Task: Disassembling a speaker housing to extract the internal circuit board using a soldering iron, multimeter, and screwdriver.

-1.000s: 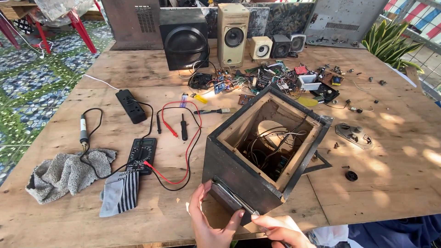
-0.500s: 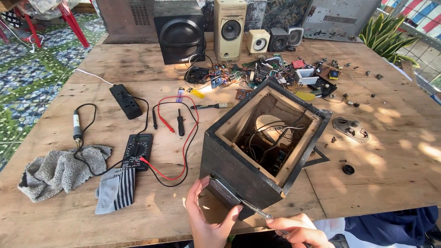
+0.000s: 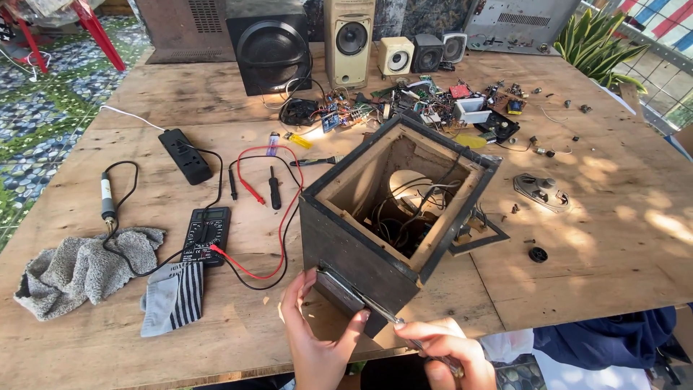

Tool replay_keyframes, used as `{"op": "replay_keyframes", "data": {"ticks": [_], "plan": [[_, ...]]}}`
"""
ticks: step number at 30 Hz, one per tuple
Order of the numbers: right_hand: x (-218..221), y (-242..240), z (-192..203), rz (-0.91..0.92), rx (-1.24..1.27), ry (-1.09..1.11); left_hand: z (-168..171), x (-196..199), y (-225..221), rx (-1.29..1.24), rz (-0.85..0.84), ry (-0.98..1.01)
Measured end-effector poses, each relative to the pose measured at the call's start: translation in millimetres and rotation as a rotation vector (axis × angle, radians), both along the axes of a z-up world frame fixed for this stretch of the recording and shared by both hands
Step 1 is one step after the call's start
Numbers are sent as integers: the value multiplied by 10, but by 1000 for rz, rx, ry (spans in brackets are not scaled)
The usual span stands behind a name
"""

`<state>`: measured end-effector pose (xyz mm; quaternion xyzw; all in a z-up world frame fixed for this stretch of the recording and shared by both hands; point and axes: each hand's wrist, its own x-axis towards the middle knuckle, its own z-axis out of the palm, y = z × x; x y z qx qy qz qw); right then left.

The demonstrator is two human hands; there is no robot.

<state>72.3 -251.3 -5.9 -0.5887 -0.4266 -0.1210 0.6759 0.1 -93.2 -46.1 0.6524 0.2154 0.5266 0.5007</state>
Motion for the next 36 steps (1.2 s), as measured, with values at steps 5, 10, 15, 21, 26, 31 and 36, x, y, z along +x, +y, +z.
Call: {"op": "replay_keyframes", "data": {"ticks": [5, 10, 15, 21, 26, 31, 36], "plan": [[-41, 63, 326, 65, -107, -108, 76, -36, 40, -26, -25, 89], [157, -73, 889, 204, -446, -324, 193, -58, 45, 101, -30, 66], [25, 123, 1797, 147, -521, -717, 384, -86, 11, 124, -42, 71], [161, 476, 1972, 302, -785, -585, 432, -19, -113, 167, -23, 14], [189, 600, 1908, 282, -700, -874, 331, 14, -239, 23, -50, 35], [231, 446, 1913, 204, -636, -994, 327, -36, -184, 47, -60, -36], [263, -100, 1431, 204, -537, -994, 246, -130, -57, 94, -59, 36]]}}
